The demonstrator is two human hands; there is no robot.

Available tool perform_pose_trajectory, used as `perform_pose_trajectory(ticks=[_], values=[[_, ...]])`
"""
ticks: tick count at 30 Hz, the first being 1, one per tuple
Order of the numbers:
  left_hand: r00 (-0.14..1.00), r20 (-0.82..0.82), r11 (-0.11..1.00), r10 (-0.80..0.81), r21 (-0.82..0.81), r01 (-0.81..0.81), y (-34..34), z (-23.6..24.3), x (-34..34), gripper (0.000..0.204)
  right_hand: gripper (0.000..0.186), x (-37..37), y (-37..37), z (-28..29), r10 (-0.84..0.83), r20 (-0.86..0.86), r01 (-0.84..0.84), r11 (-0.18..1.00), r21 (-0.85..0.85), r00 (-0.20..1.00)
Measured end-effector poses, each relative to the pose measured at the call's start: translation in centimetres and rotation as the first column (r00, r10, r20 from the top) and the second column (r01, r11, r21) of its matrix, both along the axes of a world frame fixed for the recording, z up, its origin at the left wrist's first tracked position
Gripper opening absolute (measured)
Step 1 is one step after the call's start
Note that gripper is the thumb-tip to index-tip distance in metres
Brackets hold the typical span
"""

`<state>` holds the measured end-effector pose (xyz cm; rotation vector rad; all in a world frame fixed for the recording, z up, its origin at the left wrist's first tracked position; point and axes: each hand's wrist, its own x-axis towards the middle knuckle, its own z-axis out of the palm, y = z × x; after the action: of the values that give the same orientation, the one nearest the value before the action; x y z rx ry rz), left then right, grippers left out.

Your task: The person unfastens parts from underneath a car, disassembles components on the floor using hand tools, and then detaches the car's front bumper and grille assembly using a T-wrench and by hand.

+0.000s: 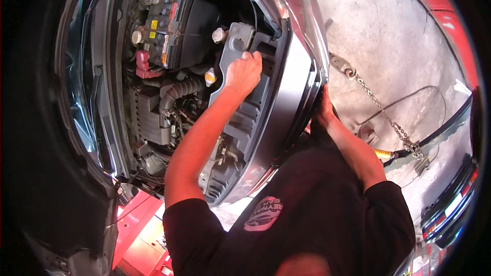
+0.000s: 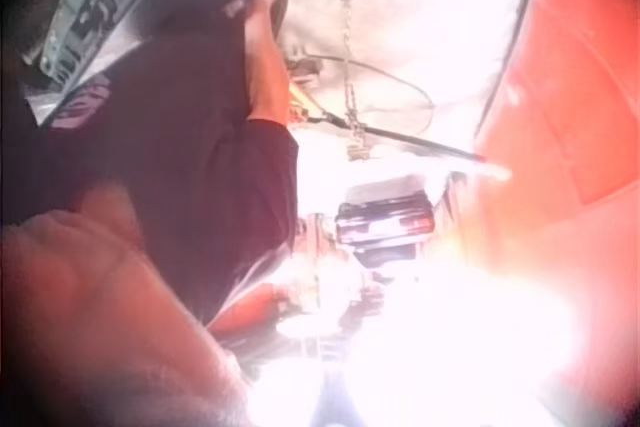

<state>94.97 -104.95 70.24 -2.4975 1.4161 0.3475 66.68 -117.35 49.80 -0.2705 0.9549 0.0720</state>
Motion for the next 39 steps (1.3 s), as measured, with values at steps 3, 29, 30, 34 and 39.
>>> perform_pose_trajectory(ticks=[3,29,30,34,39], values=[[0.999,0.04,1.0,0.014,-0.029,-0.013,0.1,-0.3,-0.6,0.008,0.084,-0.1,0.1,0.6,0.029,0.026,-0.028,0.998,-0.054,0.999],[0.98,0.013,0.965,0.196,-0.177,-0.191,0.1,0.5,-1.9,0.014,0.071,0.4,-0.6,1.8,-0.013,0.137,0.007,0.999,0.04,0.991],[0.987,0.009,0.968,0.16,-0.199,-0.155,0.2,-0.6,-1.9,0.013,0.072,0.1,-1.0,1.6,-0.003,0.057,0.001,0.999,0.032,0.998],[0.995,-0.033,0.966,0.09,-0.24,-0.095,0.8,-0.8,-1.8,0.016,0.075,0.3,-0.8,-0.9,-0.033,0.038,0.032,0.999,0.028,0.999],[0.986,-0.017,0.954,0.164,-0.25,-0.163,0.0,-1.0,-2.3,0.02,0.081,-1.3,-2.6,-3.8,-0.019,0.025,0.02,0.999,-0.037,1.0]])
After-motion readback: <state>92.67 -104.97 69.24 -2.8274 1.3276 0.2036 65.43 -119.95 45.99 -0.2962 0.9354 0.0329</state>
